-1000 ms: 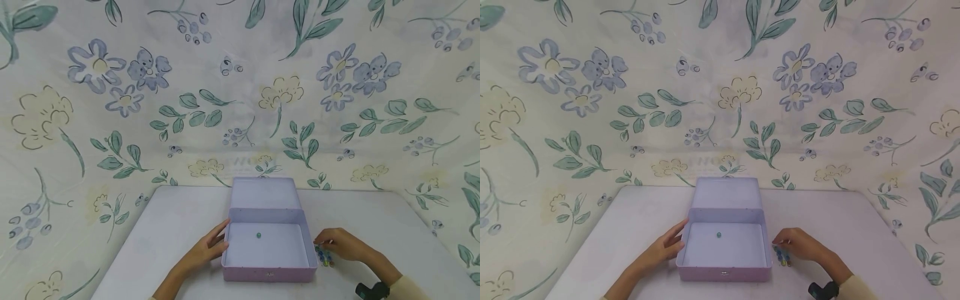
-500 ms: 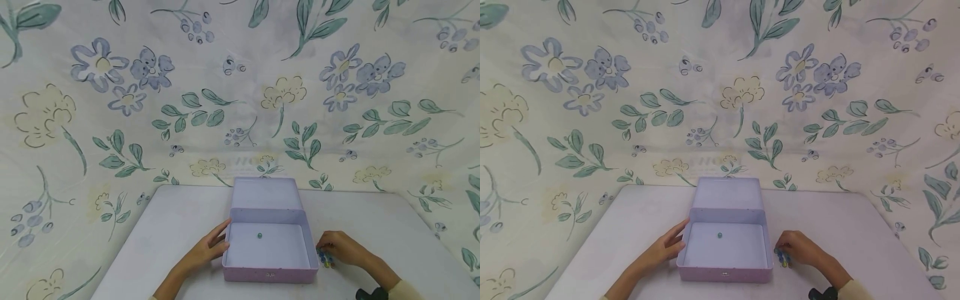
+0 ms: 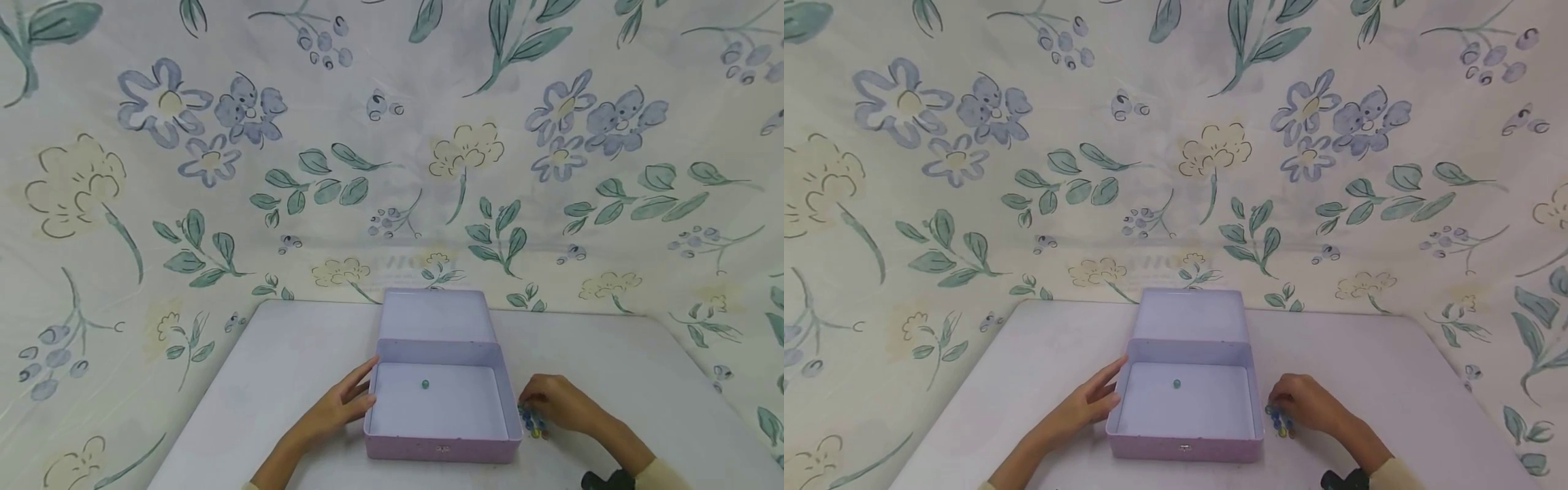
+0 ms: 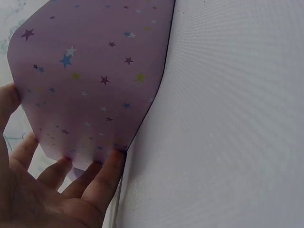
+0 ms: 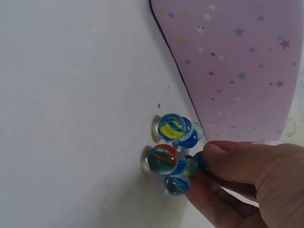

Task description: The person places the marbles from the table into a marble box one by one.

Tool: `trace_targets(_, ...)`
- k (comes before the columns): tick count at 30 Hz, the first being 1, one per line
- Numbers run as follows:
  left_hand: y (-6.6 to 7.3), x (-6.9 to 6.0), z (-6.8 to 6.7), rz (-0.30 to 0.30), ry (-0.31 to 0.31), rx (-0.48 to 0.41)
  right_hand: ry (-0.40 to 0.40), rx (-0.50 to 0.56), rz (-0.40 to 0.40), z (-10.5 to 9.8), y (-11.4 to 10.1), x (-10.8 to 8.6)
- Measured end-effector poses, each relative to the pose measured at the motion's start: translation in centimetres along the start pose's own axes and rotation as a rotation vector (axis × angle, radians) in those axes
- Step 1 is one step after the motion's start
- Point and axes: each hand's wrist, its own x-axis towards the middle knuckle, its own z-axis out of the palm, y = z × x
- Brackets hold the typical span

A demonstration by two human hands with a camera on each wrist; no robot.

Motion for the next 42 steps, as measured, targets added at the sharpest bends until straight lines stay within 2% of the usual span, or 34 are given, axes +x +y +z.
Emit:
trace_targets(10,0.2,0.0,0.1,-0.009,-0.004,-0.002,0.129,0.013,-0.032,-1.9,-0.4,0.0)
trace_targets(17,0.3,-0.2,0.2,-0.004,-0.01,-0.008,0.183,0.036,-0.115,-3.5,-1.0,0.5)
trace_targets(21,0.2,-0.1,0.2,-0.005,-0.013,-0.016,0.187,0.045,-0.145,-4.1,-1.9,1.3)
trace_targets(25,0.1,-0.1,0.1,-0.002,-0.014,-0.016,0.18,0.049,-0.137,-4.5,-3.0,2.4)
trace_targets(32,0.2,-0.1,0.2,-0.007,-0.007,-0.013,0.151,0.078,-0.159,-4.1,-5.0,4.4)
trace_targets(36,0.2,-0.1,0.2,-0.013,-0.004,-0.01,0.141,0.067,-0.168,-3.9,-6.1,5.7)
trace_targets(42,0.3,-0.2,0.2,-0.01,-0.01,-0.012,0.114,0.013,-0.228,-3.5,-7.5,7.7)
